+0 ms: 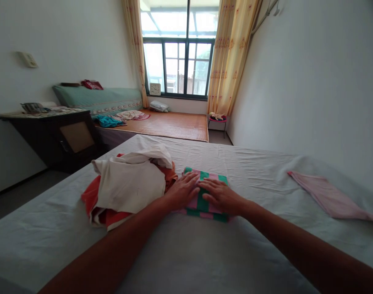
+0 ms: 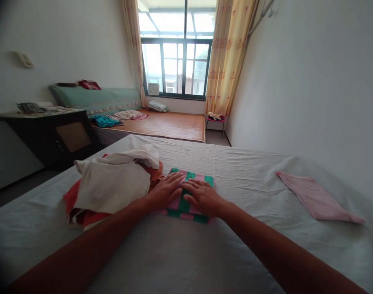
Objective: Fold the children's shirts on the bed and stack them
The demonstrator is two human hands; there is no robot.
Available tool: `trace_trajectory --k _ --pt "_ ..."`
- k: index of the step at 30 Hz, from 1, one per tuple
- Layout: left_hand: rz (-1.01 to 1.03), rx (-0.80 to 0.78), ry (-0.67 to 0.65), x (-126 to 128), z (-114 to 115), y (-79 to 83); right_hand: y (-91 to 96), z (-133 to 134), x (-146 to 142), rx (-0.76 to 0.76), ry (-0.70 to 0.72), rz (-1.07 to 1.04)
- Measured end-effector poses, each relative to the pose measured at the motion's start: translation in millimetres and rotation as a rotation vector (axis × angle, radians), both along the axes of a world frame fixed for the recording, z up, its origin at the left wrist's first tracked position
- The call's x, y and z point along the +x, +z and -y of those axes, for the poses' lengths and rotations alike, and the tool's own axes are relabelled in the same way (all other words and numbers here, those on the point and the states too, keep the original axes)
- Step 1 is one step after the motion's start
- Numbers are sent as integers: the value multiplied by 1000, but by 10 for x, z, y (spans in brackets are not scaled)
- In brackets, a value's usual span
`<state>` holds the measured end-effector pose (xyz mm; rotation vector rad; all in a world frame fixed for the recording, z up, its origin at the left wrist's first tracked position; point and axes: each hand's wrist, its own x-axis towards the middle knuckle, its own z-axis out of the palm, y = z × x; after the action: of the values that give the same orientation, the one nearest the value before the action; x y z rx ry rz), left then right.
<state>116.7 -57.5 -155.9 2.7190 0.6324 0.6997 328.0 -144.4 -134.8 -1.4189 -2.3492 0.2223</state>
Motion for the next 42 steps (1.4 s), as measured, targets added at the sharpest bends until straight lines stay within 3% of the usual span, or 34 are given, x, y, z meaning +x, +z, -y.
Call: trace_trajectory --k 2,4,8,12,16,19,22,26,29,32,37,42 --pt "-191 -4 5 8 41 -90 -180 185 119 -11 24 157" --pt "-298 -7 27 7 54 -145 -329 302 309 -17 -52 211" --pt "-350 0 55 10 62 -118 -451 301 688 -21 -358 33" --pt "-352 6 64 25 78 -69 -333 166 719 -165 -549 -502" --pt "-301 15 65 23 68 -99 -136 133 519 -457 -475 -1006" --pt "-251 21 43 15 56 -115 -45 150 432 -682 -430 -1145" --pt "-219 23 23 16 49 -106 -13 131 388 -779 -463 -1073" --pt "-156 29 2 27 25 -87 27 84 289 -573 -348 -1031" --pt "-91 13 17 32 -19 -68 110 110 285 -563 -348 -1160" --pt "-48 -9 68 35 -88 -64 234 179 470 -524 -308 -1339" --pt "-52 -11 107 65 -189 -127 515 246 1176 -198 -391 -1484" --pt "-67 39 123 83 -213 -168 736 454 2199 319 -537 -1516"
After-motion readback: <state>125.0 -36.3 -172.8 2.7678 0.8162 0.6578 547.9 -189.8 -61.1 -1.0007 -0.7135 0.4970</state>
